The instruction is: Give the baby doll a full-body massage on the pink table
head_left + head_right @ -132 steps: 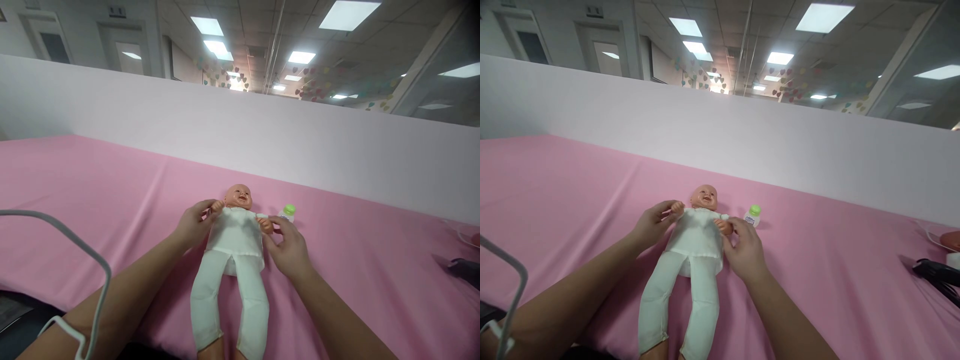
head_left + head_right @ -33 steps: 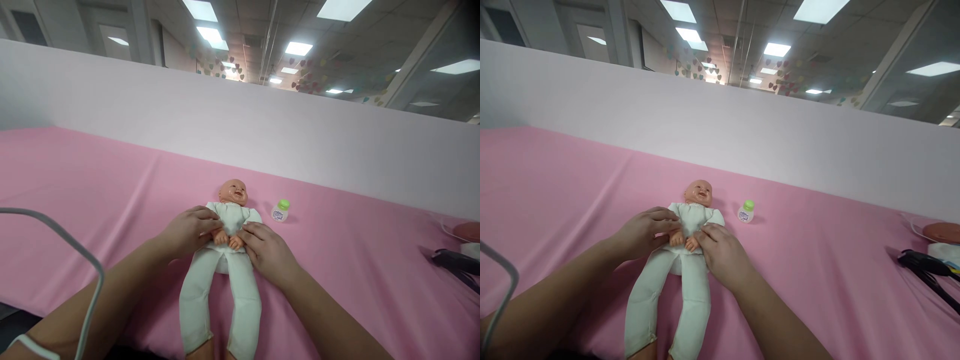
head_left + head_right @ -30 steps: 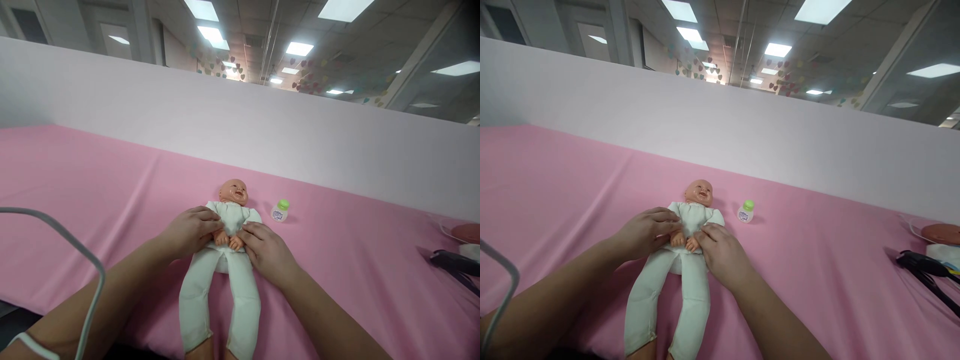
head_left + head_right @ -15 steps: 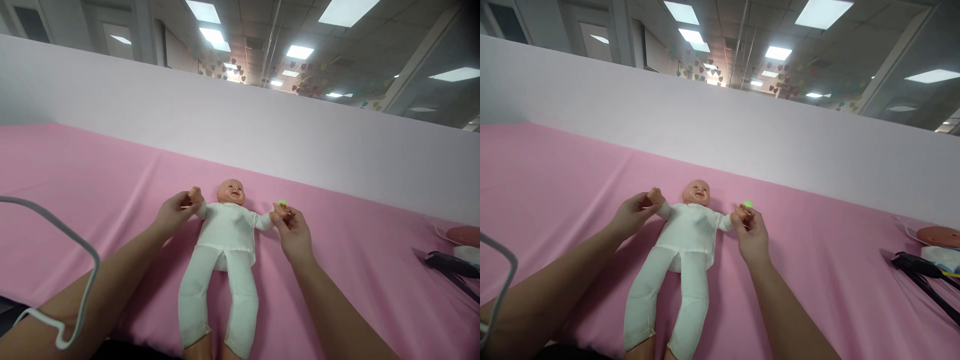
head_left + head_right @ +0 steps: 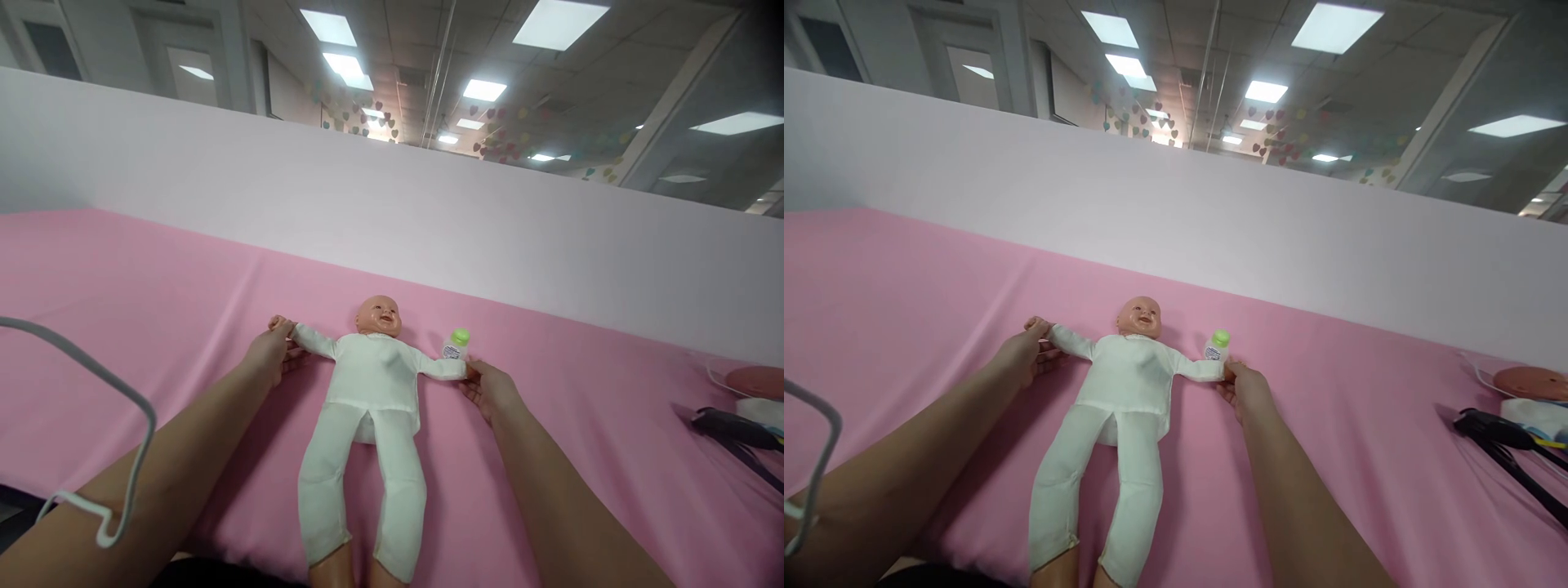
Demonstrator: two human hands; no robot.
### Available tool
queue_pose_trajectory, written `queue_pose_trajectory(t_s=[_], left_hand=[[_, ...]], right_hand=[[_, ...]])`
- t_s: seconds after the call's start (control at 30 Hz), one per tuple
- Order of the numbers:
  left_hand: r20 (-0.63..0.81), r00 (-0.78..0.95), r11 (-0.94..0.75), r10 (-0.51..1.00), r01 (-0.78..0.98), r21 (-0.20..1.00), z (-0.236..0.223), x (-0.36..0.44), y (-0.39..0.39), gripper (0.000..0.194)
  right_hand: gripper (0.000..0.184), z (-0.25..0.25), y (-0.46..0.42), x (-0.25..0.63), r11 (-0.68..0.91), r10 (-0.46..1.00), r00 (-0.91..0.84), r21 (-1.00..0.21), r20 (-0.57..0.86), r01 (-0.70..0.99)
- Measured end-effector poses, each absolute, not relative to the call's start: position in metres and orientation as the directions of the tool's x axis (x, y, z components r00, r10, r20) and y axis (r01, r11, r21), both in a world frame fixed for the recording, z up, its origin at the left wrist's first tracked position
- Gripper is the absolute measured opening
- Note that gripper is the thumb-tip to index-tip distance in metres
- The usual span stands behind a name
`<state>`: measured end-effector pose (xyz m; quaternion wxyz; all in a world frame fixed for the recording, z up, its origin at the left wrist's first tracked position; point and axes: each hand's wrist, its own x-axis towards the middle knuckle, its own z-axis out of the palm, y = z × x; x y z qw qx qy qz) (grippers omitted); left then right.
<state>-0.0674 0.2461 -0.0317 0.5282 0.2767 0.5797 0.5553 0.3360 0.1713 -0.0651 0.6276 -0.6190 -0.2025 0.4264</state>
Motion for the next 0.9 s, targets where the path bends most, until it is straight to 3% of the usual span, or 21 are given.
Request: queue_pose_trajectory(t_s=[0.2, 0.37, 0.43, 0.53, 0.7, 0.8, 0.9], left_hand=[[-0.271, -0.256, 0.205, 0.928, -0.258, 0.944, -0.032, -0.070, 0.244, 0.024], [-0.049, -0.246, 0.018, 0.968, -0.125, 0.992, -0.024, -0.069, 0.230, 0.038], [0.108, -0.214, -0.107, 0.971, 0.018, 0.994, -0.018, -0.065, 0.219, 0.040], [0.327, -0.057, -0.298, 0.943, 0.289, 0.910, -0.011, -0.054, 0.202, 0.034], [0.464, 0.189, -0.495, 0.865, 0.468, 0.732, -0.014, -0.038, 0.187, 0.028], [0.502, 0.338, -0.602, 0.796, 0.521, 0.605, -0.022, -0.034, 0.188, 0.026], [0.525, 0.405, -0.653, 0.749, 0.589, 0.476, -0.027, -0.032, 0.188, 0.029]], right_hand=[[0.031, -0.061, 0.169, 0.332, -0.065, 0.785, 0.570, -0.946, -0.244, -0.317], [0.038, -0.044, 0.160, 0.311, 0.146, 0.806, 0.590, -0.946, -0.056, -0.289], [0.050, -0.036, 0.152, 0.297, 0.223, 0.804, 0.590, -0.958, 0.075, -0.182], [0.059, -0.030, 0.137, 0.275, 0.297, 0.815, 0.488, -0.948, 0.313, 0.112], [0.030, -0.032, 0.120, 0.246, 0.353, 0.888, 0.142, -0.845, 0.438, 0.401], [0.026, -0.031, 0.115, 0.236, 0.415, 0.872, -0.038, -0.697, 0.488, 0.585], [0.035, -0.029, 0.112, 0.230, 0.506, 0.822, -0.213, -0.507, 0.528, 0.698]])
